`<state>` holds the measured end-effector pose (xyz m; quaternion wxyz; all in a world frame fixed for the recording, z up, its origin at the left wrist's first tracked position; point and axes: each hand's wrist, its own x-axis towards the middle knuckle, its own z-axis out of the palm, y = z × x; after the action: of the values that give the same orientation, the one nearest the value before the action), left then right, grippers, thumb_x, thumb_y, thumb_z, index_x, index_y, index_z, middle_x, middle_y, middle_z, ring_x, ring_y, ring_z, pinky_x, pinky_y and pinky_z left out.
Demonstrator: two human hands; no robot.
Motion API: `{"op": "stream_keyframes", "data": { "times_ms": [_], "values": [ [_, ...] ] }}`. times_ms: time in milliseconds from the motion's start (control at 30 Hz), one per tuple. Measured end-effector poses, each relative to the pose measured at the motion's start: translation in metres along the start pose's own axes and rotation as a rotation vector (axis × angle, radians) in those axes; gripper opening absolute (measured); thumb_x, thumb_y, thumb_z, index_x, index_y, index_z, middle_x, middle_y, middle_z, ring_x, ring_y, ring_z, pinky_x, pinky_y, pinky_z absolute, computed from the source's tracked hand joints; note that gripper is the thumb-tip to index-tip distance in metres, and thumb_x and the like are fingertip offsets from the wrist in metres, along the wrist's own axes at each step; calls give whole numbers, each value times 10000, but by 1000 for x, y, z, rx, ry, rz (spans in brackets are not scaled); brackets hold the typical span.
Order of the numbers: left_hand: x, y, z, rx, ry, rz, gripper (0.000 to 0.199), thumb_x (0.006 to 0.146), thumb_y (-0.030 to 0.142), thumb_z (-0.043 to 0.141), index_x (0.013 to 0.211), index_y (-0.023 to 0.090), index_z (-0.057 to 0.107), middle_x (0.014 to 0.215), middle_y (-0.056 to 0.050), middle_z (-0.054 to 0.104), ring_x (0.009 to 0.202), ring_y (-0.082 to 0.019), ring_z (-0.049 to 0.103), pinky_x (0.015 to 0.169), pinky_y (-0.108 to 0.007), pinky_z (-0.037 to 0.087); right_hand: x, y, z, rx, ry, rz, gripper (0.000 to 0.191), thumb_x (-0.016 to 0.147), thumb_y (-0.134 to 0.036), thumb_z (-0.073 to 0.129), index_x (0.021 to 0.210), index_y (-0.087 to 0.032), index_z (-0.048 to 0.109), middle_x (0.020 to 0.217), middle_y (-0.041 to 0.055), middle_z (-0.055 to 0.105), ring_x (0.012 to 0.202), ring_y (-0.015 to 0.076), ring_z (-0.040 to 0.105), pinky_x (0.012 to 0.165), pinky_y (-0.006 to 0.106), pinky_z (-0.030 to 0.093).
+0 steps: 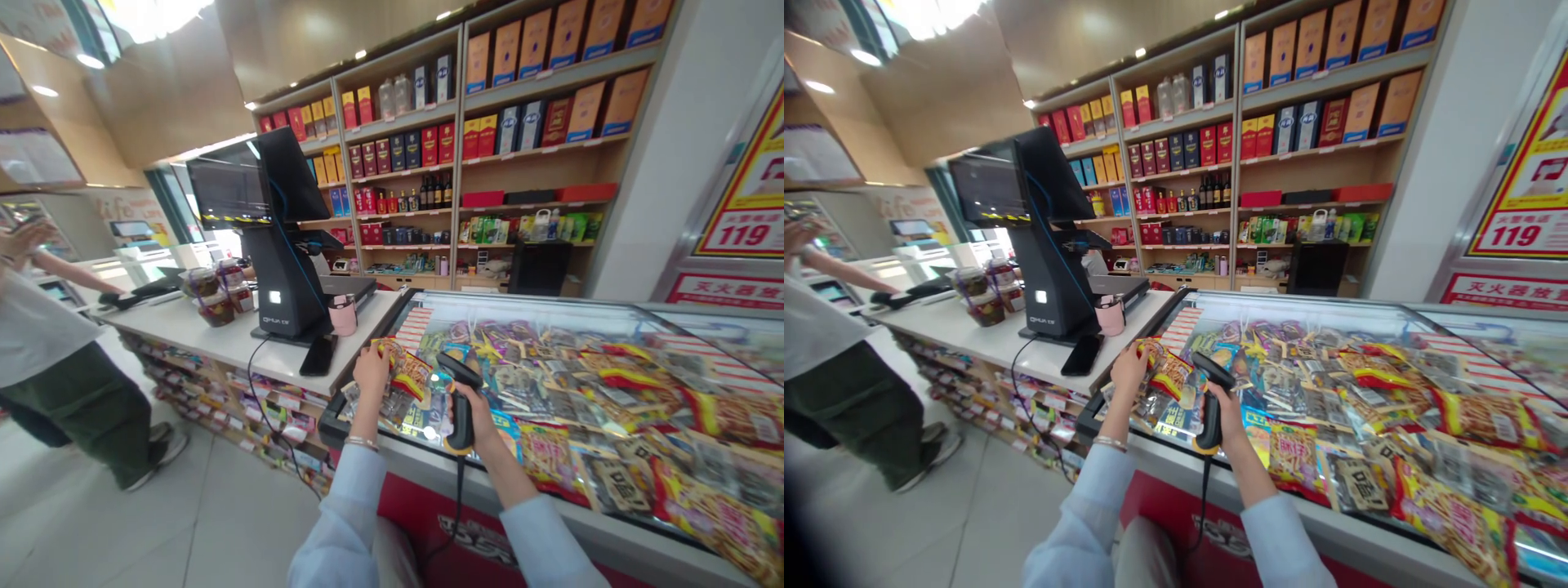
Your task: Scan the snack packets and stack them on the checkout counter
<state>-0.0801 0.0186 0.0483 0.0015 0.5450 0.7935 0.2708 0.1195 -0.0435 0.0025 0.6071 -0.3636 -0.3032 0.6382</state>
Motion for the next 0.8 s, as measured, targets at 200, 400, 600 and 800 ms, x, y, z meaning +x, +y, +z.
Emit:
{"op": "stream_keyframes", "data": {
  "times_ms": [200, 400, 600, 800],
  "values": [
    [0, -1, -5, -6, -14, -11, 498, 947, 494, 356, 1317, 233, 562, 1176, -147, 649, 1023, -307, 651, 812, -394, 492, 1, 1, 0, 25, -2, -9, 273, 631, -402, 740, 680, -177, 592, 469, -14, 581, 339, 112, 494, 327, 216, 397],
    [-1, -1, -14, 4, -26, 25, 518, 933, 474, 384, 1325, 169, 529, 1194, -174, 645, 1069, -345, 632, 847, -427, 490, -6, -3, 7, 41, 37, -41, 264, 613, -409, 718, 628, -185, 579, 431, -11, 563, 325, 122, 486, 319, 229, 390],
    [-3, 11, -21, 7, 22, 68, 499, 912, 411, 426, 1299, 115, 530, 1205, -196, 637, 1094, -353, 613, 868, -423, 487, -23, -29, -2, 83, -8, -118, 263, 625, -403, 723, 652, -184, 579, 457, -25, 571, 337, 106, 480, 335, 213, 395],
    [-12, 37, -19, -55, 204, 177, 448, 886, 322, 451, 1248, 87, 571, 1201, -197, 635, 1107, -334, 592, 951, -424, 452, -43, -80, -32, 69, 18, -222, 268, 648, -416, 727, 681, -185, 595, 475, -27, 577, 359, 103, 498, 343, 202, 405]
  ]
}}
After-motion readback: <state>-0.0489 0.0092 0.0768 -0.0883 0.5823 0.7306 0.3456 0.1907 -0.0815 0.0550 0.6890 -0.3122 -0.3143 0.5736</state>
